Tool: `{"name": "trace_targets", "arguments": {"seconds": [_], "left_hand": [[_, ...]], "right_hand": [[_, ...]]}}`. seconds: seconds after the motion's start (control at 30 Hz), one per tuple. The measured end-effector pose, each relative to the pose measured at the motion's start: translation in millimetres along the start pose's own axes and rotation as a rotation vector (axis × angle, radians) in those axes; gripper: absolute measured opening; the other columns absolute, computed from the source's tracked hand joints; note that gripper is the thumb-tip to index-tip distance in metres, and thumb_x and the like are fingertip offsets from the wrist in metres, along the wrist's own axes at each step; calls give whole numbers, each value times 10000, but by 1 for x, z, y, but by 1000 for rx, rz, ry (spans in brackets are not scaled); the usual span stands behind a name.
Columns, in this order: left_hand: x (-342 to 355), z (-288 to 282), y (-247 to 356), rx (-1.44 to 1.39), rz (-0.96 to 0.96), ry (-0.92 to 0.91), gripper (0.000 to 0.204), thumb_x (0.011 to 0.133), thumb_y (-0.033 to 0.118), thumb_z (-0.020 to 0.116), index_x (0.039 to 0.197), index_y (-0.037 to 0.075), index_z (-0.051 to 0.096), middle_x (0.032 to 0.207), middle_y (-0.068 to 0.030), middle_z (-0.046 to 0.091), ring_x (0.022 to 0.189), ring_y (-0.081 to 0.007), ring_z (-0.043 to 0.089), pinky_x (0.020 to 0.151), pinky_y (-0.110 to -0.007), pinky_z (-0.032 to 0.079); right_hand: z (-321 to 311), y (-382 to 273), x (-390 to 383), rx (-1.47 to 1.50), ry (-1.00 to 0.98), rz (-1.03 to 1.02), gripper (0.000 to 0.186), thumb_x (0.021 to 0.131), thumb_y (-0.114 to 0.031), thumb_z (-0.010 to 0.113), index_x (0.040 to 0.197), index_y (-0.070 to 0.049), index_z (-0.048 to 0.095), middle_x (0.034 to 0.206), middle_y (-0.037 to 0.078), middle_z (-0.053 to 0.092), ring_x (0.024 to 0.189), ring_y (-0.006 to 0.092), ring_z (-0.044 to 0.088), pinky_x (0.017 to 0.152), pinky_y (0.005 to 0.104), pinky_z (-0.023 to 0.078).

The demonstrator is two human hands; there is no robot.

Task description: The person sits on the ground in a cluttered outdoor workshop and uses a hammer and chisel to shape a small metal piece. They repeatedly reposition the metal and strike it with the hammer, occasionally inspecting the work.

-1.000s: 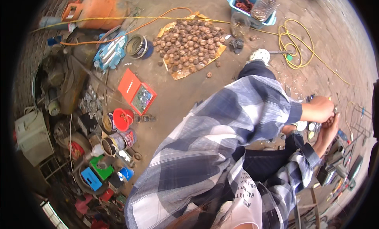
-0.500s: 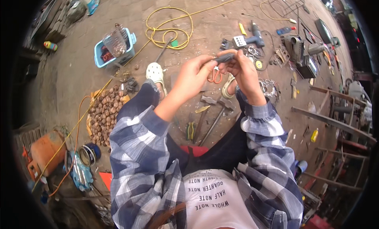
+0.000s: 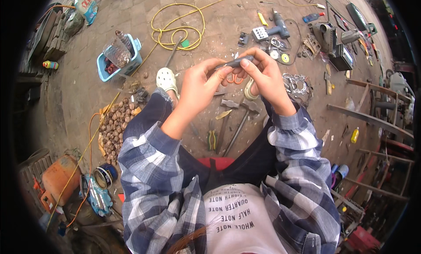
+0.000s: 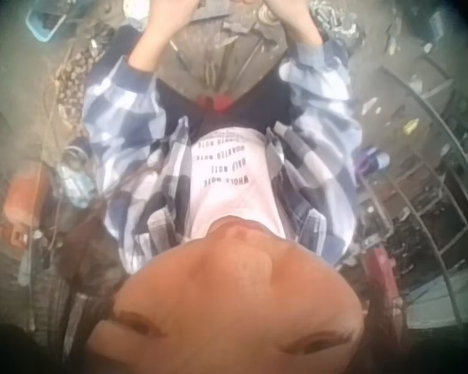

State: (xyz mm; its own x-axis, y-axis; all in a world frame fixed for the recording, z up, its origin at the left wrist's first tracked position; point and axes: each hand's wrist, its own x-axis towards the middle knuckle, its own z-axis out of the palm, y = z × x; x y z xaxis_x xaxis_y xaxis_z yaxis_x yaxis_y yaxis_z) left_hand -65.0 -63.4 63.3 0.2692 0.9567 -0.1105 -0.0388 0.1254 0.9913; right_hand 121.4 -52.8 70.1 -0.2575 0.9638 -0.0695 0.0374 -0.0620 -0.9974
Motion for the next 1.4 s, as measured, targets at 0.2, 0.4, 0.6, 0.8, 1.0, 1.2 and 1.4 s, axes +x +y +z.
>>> {"name": "trace_targets", "arguments": {"seconds": [0.2,0.4,0.6,0.8,1.0,1.2,1.4], "left_hand": [[-2,1,-1,-10,-51,9,197,922,171,592,991,-11,624,625,31,509,521,-30,437,459,-185,343],[-1,-5,-12,180,46,2,195,918,163,599,976,-21,631,626,24,513,528,-39,445,465,-200,355],[16,-16,-27,-31,-37,-8,276,865,203,672,1003,-35,648,727,-31,636,629,-82,569,576,-224,456],[18,-34,-38,39,-49,125,303,841,208,702,1042,-13,648,806,-44,661,714,-98,607,654,-226,484],[14,-59,-49,77,9,299,257,847,191,696,1005,-6,654,794,-32,644,704,-95,595,651,-220,479],[8,-64,-24,-136,-10,466,111,845,110,672,910,32,629,738,-4,607,642,-78,540,596,-213,432],[-10,-81,-5,-155,93,496,216,872,157,662,1003,-13,633,808,-34,614,730,-107,585,667,-225,469]], "right_hand": [[5,0,-1,39,49,66,246,921,-264,573,916,-18,572,734,57,653,634,70,566,573,203,437],[8,3,0,48,64,116,247,908,-265,583,867,-22,587,690,51,642,589,66,553,556,200,428],[7,25,4,59,54,174,249,903,-307,599,915,-58,597,748,25,656,642,47,556,541,174,387],[19,48,1,-14,-6,168,367,936,-295,554,1112,27,538,915,119,674,831,140,636,746,265,494],[1,189,-11,-233,49,327,348,916,-261,577,1073,49,558,903,133,680,810,166,661,732,275,518],[73,315,-77,-552,-128,558,350,771,-341,681,844,1,663,811,180,674,786,309,664,733,385,508],[150,386,-129,-492,-148,693,355,737,-316,721,876,-10,609,856,200,667,863,368,640,771,425,495]]}}
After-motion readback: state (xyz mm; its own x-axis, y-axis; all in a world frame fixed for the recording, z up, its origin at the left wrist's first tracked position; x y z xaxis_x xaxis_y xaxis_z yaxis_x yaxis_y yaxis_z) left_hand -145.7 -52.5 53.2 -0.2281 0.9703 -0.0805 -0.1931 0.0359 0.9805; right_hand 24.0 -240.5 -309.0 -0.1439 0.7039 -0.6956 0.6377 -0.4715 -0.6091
